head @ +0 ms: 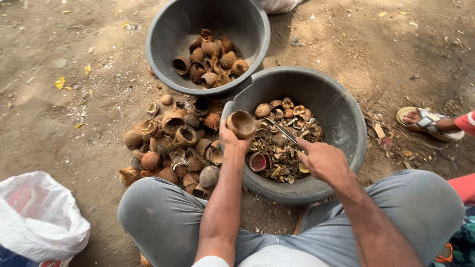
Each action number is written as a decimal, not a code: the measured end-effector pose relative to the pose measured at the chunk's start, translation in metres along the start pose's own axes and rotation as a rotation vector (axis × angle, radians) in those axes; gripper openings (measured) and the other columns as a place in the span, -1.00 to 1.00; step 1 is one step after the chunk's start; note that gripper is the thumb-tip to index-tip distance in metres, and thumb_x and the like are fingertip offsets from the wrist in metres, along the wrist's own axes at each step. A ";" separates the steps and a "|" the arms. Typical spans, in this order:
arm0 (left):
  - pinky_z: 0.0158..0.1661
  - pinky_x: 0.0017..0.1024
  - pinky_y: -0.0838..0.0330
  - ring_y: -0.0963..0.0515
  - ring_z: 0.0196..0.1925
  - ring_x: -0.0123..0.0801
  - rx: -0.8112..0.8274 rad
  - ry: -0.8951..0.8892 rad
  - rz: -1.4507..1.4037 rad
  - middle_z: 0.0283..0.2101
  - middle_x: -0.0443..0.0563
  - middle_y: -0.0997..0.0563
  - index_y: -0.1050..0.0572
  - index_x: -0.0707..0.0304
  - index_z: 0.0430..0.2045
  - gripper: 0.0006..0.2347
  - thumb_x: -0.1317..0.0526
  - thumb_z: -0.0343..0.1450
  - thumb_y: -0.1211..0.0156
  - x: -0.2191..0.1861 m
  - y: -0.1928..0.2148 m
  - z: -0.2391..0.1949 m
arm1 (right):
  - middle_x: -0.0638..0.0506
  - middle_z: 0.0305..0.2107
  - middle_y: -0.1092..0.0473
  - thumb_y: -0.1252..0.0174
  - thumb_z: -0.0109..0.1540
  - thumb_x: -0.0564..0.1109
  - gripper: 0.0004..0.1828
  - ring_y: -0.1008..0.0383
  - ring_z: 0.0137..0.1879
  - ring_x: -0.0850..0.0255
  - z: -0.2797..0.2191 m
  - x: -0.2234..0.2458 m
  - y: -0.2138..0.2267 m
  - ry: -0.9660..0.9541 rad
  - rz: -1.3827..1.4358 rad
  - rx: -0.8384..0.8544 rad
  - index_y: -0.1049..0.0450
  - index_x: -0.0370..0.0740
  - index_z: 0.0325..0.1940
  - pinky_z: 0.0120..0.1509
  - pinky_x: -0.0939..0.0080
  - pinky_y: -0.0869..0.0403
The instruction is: The person sits on the ground and uses a knife to peel the husk off coconuts. They hold each coconut in one hand and scrape away the outer layer with the knife, placing the peeled husks into a nearby bucket.
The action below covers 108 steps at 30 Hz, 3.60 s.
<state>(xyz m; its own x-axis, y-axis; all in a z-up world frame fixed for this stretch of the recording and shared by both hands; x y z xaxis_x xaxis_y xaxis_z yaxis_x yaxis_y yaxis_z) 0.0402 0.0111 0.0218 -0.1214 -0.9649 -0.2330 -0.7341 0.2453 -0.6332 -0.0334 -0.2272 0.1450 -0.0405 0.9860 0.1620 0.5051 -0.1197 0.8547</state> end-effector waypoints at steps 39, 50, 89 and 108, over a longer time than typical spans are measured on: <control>-0.40 -0.30 -0.46 -0.61 -0.41 -0.31 -0.534 -1.377 1.197 -0.37 0.08 -0.68 -0.61 0.29 -0.32 -0.75 0.05 0.42 -0.36 -0.158 0.096 0.058 | -0.14 -0.41 -0.43 -0.14 0.36 0.18 -0.60 -0.53 -0.25 -0.01 0.047 0.045 -0.032 0.074 0.436 0.056 -0.45 -0.21 -0.01 -0.11 -0.13 -0.55; -0.31 -0.38 -0.55 -0.62 -0.32 -0.38 0.320 -0.793 1.267 -0.33 -0.03 -0.64 -0.61 0.31 -0.21 -0.67 -0.02 0.42 -0.26 0.010 0.023 -0.029 | -0.05 -0.38 -0.42 -0.34 0.18 -0.17 -0.51 -0.51 -0.51 0.20 0.087 0.039 -0.061 -0.109 1.495 -0.179 -0.24 -0.28 0.05 -0.54 0.22 -0.49; -0.31 -0.08 -0.68 -0.70 -0.14 0.02 0.637 -0.064 0.311 -0.09 0.31 -0.63 -0.38 0.39 -0.08 -0.58 -0.03 0.40 -0.13 0.002 0.021 0.019 | -0.22 -0.15 -0.56 0.05 0.35 0.18 -0.33 -0.61 0.01 -0.04 -0.008 0.053 -0.050 0.089 0.364 0.261 -0.10 0.14 0.55 0.20 -0.05 -0.50; -0.61 -0.34 -0.56 -0.64 -0.48 -0.20 0.081 -0.290 0.433 -0.33 0.25 -0.66 -0.52 0.49 -0.10 -0.59 0.01 0.42 -0.09 0.011 0.025 0.021 | 0.09 -0.76 -0.25 0.04 0.39 0.06 -0.39 -0.29 -0.69 0.29 0.001 0.066 -0.068 0.002 0.708 0.319 -0.12 0.22 0.55 -0.59 0.23 -0.40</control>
<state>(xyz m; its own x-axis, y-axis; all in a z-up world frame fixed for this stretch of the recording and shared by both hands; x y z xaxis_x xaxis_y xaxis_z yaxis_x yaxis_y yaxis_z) 0.0343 0.0085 -0.0122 -0.2035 -0.7107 -0.6735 -0.6021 0.6332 -0.4863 -0.0695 -0.1543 0.0972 0.3832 0.6869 0.6176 0.6347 -0.6815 0.3642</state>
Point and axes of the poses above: each hand's wrist, its own z-axis towards the middle knuckle, its own y-axis out of the back of the hand, x = y × z, the point moved 4 cm from there along z, towards the middle knuckle
